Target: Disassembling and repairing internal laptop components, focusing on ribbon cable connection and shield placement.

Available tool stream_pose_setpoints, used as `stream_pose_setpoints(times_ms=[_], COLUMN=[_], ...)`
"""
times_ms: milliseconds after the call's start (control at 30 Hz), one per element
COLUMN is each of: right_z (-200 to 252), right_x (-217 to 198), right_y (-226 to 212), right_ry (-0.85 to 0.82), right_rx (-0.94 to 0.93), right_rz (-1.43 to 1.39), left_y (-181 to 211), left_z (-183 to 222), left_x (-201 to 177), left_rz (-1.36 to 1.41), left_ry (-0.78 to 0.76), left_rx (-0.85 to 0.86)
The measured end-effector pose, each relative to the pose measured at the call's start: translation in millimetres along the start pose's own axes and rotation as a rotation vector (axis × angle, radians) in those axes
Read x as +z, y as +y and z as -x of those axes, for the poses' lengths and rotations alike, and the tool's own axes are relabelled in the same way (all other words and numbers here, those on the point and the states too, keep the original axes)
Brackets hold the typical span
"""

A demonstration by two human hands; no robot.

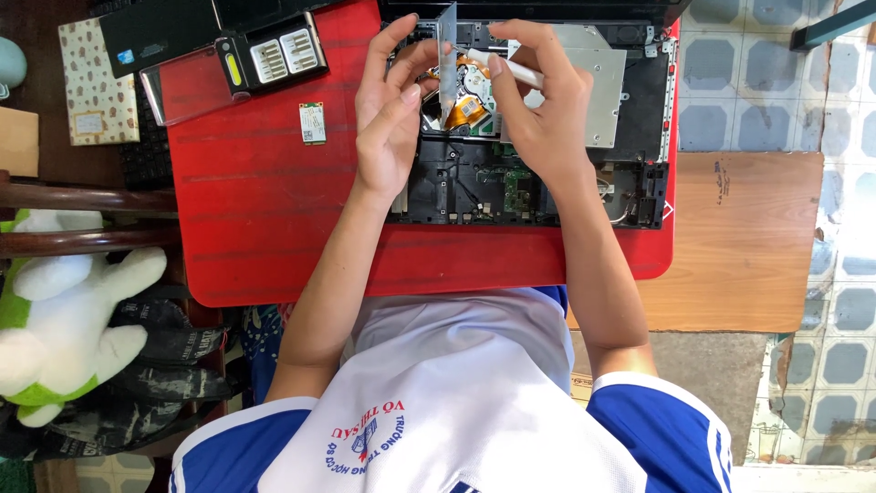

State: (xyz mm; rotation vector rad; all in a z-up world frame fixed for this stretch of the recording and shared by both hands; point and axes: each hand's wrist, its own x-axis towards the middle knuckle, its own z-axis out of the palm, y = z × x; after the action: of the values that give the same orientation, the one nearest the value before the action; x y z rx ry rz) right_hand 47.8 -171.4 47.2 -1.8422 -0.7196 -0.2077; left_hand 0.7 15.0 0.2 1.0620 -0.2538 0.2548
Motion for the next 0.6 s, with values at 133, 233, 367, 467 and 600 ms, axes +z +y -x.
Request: stream_pose_setpoints(times_ms=[133,233,367,467,600], right_z=[-0.5,-0.3,-0.1,-0.5,-0.1], right_x=[-0.3,-0.4,0.0,0.1,0.4], right_y=[-0.1,-0.2,-0.6,-0.7,-0.6], right_ry=[0.000,-0.004,-0.012,-0.013,-0.014], right_rx=[0.001,-0.012,-0.003,-0.003,0.007], right_rz=[0.005,-0.001,-0.020,-0.015,-0.012], left_y=[0.4,0.4,0.8,1.1,4.6], left_z=[0.0,0.2,0.2,0.0,-0.5], left_x=[0.2,-0.2,-1.0,-1.4,0.8], left_rz=[0.000,0.013,0.011,0.002,-0.018], left_ry=[0.000,-0.001,-0.001,-0.005,-0.004], left_rx=[-0.003,-0.002,-0.003,0.002,0.004])
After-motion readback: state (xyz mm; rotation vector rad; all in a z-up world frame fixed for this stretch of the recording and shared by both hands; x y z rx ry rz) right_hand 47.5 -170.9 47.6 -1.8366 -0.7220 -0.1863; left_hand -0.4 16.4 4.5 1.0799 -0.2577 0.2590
